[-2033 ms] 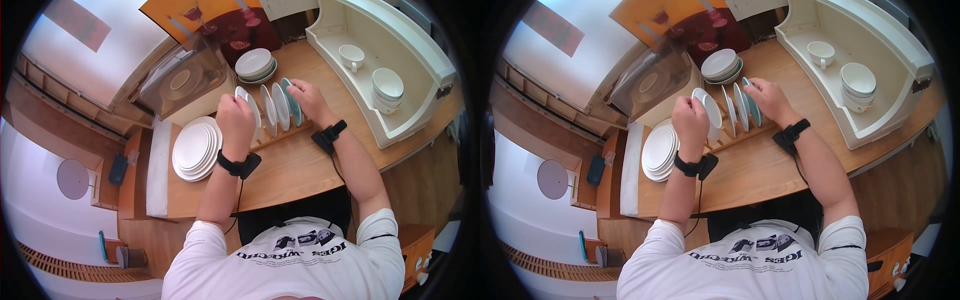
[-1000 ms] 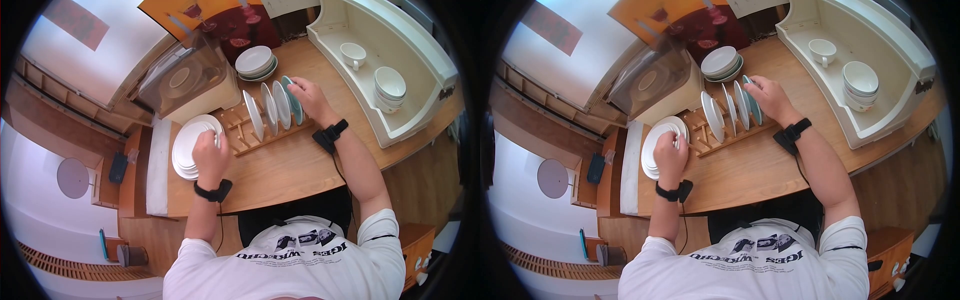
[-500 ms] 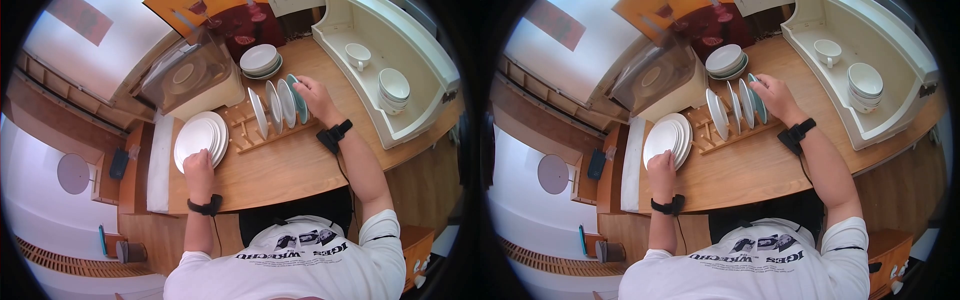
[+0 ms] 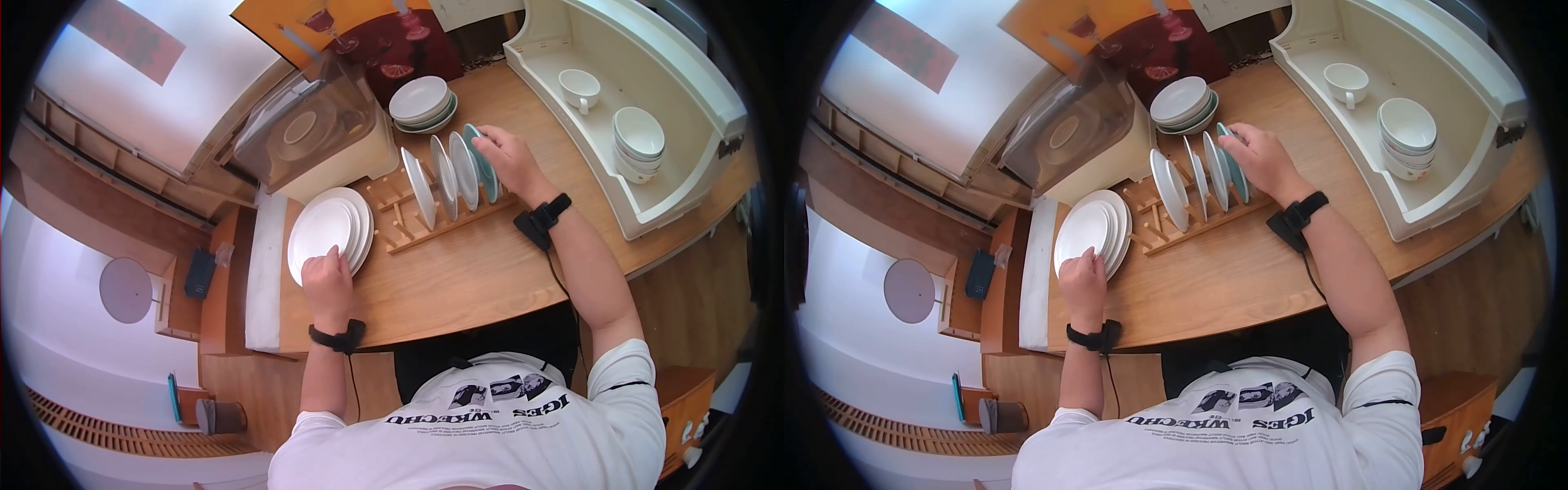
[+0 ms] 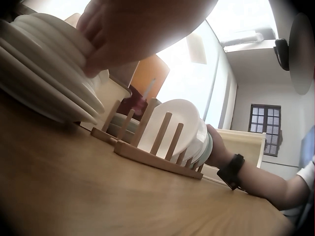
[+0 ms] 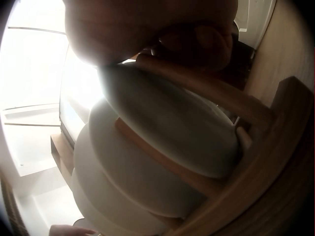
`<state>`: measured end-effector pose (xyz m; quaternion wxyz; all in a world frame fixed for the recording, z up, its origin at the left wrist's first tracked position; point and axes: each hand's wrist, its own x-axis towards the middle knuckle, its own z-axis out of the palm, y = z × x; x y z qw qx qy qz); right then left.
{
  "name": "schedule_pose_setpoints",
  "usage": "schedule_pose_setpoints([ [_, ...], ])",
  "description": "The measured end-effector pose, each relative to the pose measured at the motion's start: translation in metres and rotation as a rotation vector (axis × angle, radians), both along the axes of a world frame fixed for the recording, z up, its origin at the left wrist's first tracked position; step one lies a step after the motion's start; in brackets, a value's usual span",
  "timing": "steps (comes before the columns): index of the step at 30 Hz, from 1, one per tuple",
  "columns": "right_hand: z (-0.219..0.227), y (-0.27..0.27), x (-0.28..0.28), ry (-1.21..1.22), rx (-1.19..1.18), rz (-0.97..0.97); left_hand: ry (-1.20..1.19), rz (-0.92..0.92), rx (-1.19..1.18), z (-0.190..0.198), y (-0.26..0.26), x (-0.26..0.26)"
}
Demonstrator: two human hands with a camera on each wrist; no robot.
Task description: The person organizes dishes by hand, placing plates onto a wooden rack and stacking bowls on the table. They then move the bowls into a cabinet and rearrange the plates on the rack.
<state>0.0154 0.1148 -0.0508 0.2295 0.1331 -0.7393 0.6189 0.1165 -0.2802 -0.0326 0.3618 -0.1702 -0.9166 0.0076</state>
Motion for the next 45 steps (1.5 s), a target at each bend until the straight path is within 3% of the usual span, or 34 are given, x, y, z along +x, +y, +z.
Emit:
schedule_pose_setpoints([
  [3,0.0,0.001,0.0,-0.006,0.008,0.001,-0.01,-0.036,0.134,-0.002,-0.003,0.001],
  [9,0.001,0.001,0.001,-0.012,-0.001,0.001,0.155,-0.042,0.03,0.012,-0.003,0.001],
  [18,0.0,0.0,0.001,-0.032,-0.009,0.008,-0.121,0.008,-0.104,0.07,-0.001,0.0],
  [21,0.0,0.0,0.0,-0.019,-0.01,-0.005,-0.011,0.024,-0.102,0.084,0.003,-0.004],
  [25,0.0,0.0,0.001,-0.013,-0.012,-0.005,0.042,-0.057,0.158,0.102,0.012,-0.012],
  [35,-0.001,0.0,0.0,-0.016,-0.011,0.004,0.026,-0.167,0.875,0.099,0.081,-0.048],
  [38,-0.001,0.001,0.0,-0.031,-0.01,0.01,-0.014,-0.203,0.875,0.094,0.112,-0.056],
  [39,-0.001,0.001,0.0,-0.029,-0.009,0.012,-0.097,-0.137,0.872,0.092,0.12,-0.055],
  [45,-0.001,0.0,0.0,-0.018,-0.02,0.016,0.032,-0.167,0.588,0.046,0.139,-0.077],
])
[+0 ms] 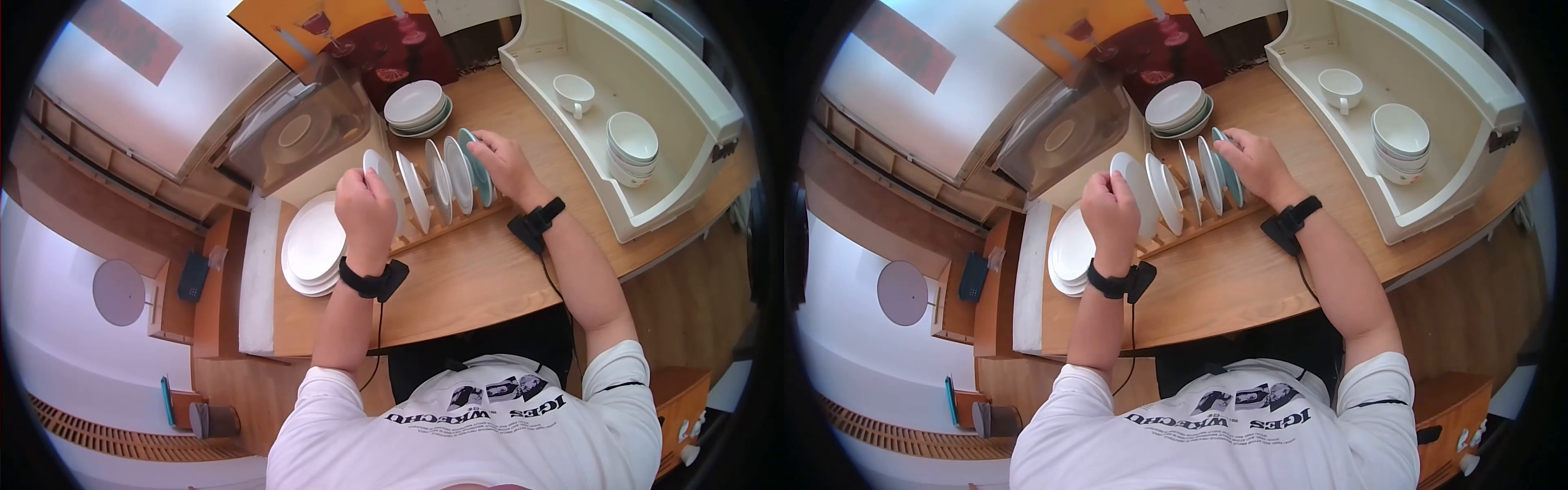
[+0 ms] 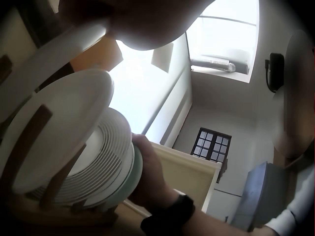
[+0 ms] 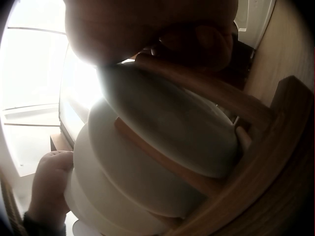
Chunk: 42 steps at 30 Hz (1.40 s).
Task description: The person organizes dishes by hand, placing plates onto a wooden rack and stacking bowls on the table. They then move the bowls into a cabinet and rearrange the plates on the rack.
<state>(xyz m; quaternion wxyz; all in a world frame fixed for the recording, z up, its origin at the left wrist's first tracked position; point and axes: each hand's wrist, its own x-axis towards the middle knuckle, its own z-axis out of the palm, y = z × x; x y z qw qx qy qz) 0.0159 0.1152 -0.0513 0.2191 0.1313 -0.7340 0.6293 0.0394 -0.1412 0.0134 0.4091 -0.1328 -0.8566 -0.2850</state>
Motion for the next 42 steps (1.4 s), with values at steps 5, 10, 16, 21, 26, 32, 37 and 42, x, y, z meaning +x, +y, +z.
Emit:
schedule_pose_setpoints([
  [5,-0.002,0.0,-0.001,0.004,0.008,-0.014,-0.028,0.008,-0.11,-0.018,0.007,0.002],
  [10,-0.002,0.0,-0.002,0.003,0.028,-0.026,-0.059,-0.015,-0.124,-0.024,0.016,0.008],
  [16,-0.004,0.0,-0.004,0.013,0.007,-0.018,-0.188,-0.126,-0.035,-0.016,0.009,0.02],
  [21,-0.002,0.0,-0.002,0.004,0.013,-0.018,-0.134,-0.105,-0.095,-0.009,-0.025,0.037],
  [26,-0.001,0.0,-0.001,-0.007,0.013,-0.018,-0.033,0.166,-0.396,-0.019,-0.092,0.045],
  [32,-0.002,-0.001,-0.001,-0.033,-0.008,-0.004,-0.091,0.147,-0.528,-0.033,-0.137,0.073],
  [37,-0.002,0.001,-0.001,-0.032,-0.016,0.018,-0.167,0.121,-0.547,-0.044,-0.14,0.08],
  [42,-0.002,0.0,-0.001,-0.041,-0.018,0.021,-0.135,0.196,-0.626,-0.048,-0.134,0.082],
])
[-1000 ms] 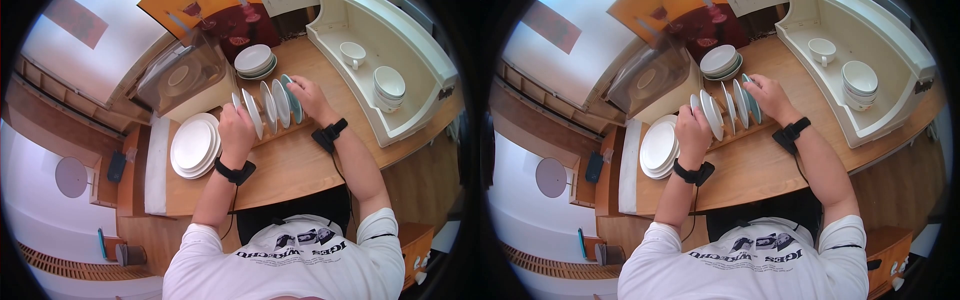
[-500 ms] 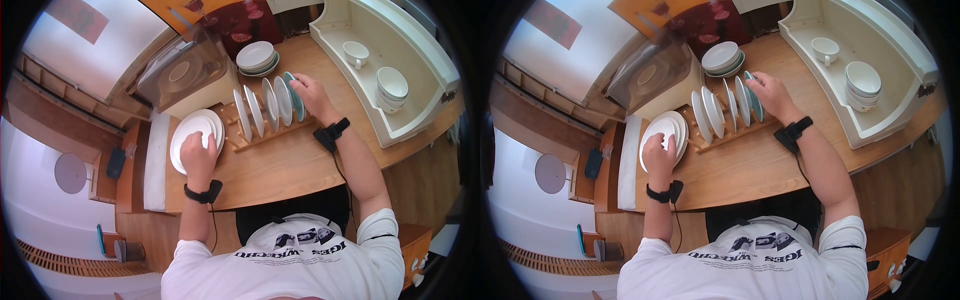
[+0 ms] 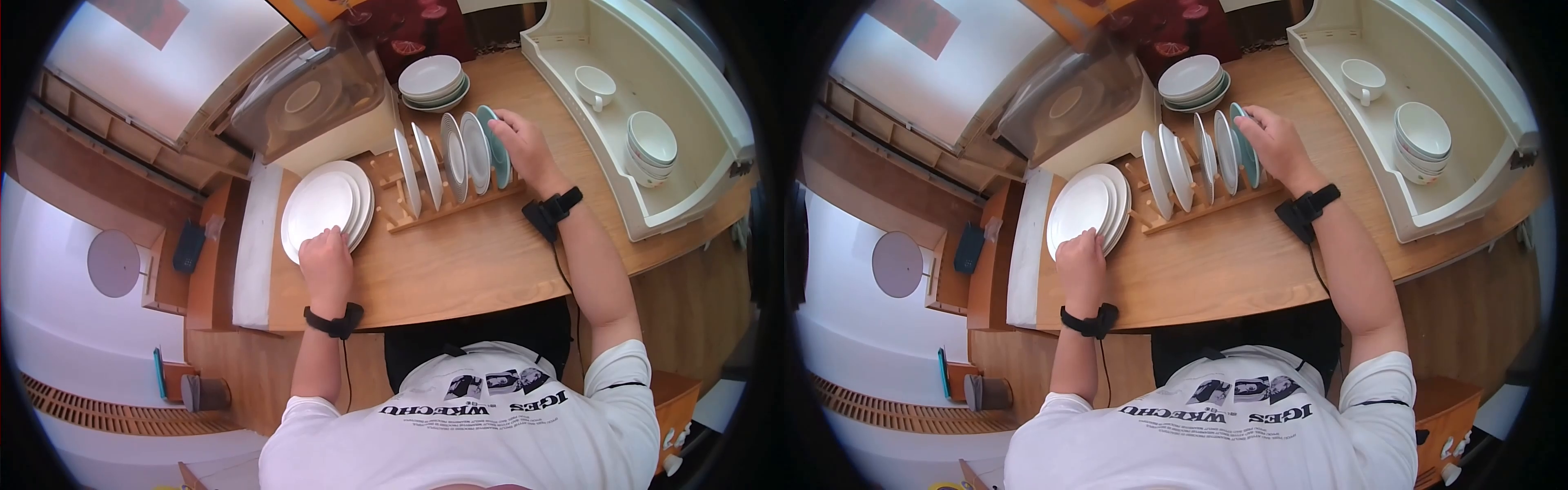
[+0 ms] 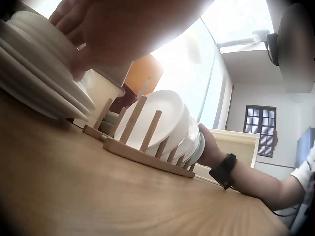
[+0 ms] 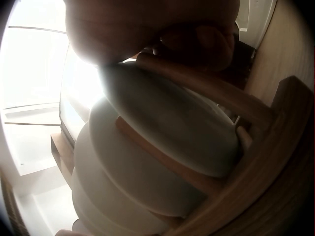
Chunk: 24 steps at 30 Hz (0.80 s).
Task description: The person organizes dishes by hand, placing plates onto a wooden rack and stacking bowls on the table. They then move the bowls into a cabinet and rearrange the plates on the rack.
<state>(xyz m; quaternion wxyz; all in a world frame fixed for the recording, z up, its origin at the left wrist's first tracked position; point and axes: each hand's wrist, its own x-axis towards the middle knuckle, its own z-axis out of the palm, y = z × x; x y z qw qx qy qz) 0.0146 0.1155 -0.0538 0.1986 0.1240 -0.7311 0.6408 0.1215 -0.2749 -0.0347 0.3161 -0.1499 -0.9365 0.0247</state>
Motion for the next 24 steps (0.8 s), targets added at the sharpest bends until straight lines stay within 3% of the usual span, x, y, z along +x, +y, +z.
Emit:
schedule_pose_setpoints([
  [10,-0.001,0.001,-0.002,0.029,0.01,-0.008,0.055,-0.06,-0.034,0.011,-0.002,0.002],
  [19,0.0,0.0,-0.001,0.035,0.01,-0.021,0.254,-0.087,0.044,0.051,0.0,-0.004],
  [24,-0.002,0.0,-0.003,0.035,0.015,-0.019,0.259,-0.138,0.263,0.071,0.013,-0.018],
])
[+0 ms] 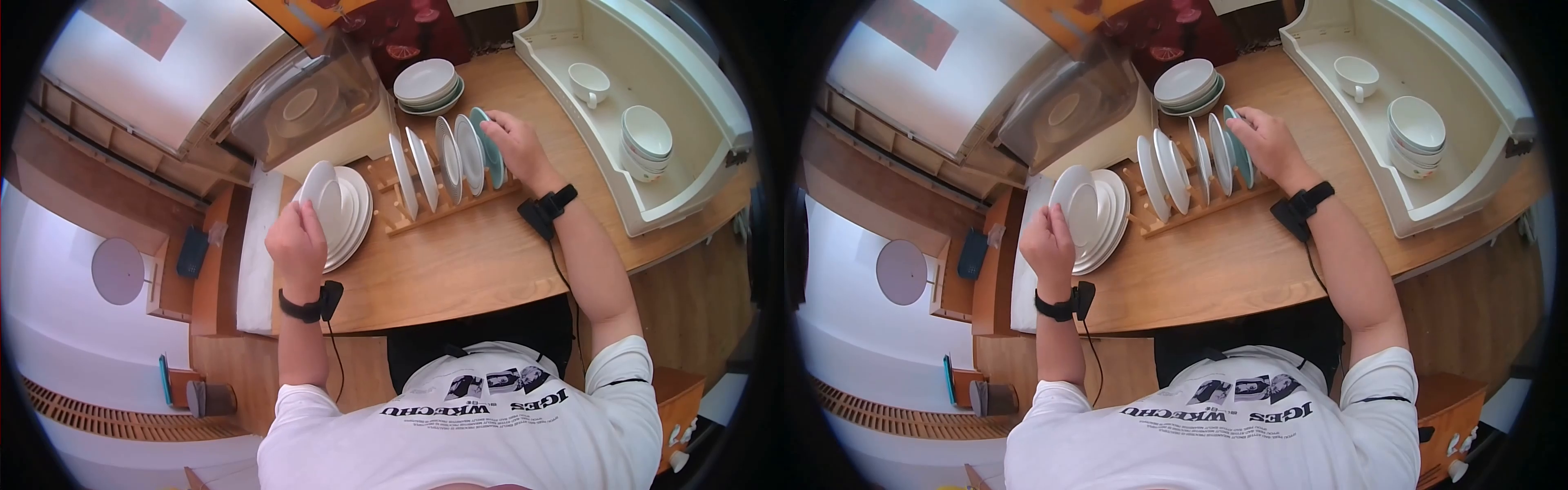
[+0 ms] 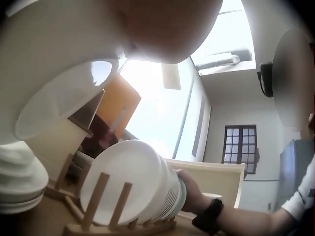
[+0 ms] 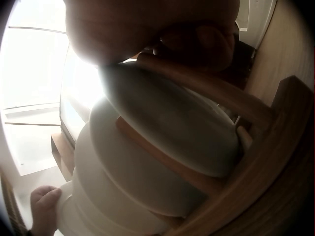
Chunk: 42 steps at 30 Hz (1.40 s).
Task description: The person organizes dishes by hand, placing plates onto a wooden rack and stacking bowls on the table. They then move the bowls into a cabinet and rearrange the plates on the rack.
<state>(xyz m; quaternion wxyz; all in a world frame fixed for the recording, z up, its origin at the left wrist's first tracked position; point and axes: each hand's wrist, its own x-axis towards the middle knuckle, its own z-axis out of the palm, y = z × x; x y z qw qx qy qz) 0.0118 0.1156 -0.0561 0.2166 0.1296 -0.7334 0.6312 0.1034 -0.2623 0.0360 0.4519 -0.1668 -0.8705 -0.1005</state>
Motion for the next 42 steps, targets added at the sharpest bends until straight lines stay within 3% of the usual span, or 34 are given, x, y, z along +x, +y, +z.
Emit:
schedule_pose_setpoints([
  [7,0.001,0.0,0.0,0.007,0.019,-0.009,0.012,0.026,0.533,0.032,0.038,-0.012],
  [13,0.004,-0.001,0.003,0.005,0.001,-0.008,-0.021,-0.053,0.672,0.026,0.067,-0.033],
  [17,0.003,-0.001,0.003,-0.002,-0.006,-0.013,-0.106,0.01,0.589,0.002,0.083,-0.043],
  [22,0.004,-0.001,0.004,0.002,0.007,-0.004,-0.034,-0.016,0.389,-0.02,0.102,-0.041],
  [32,0.004,-0.003,0.004,-0.021,-0.01,-0.015,0.1,-0.005,0.501,-0.007,0.097,-0.026],
  [42,0.003,0.0,0.002,-0.008,-0.003,0.0,-0.019,0.013,0.377,-0.041,0.098,-0.043],
])
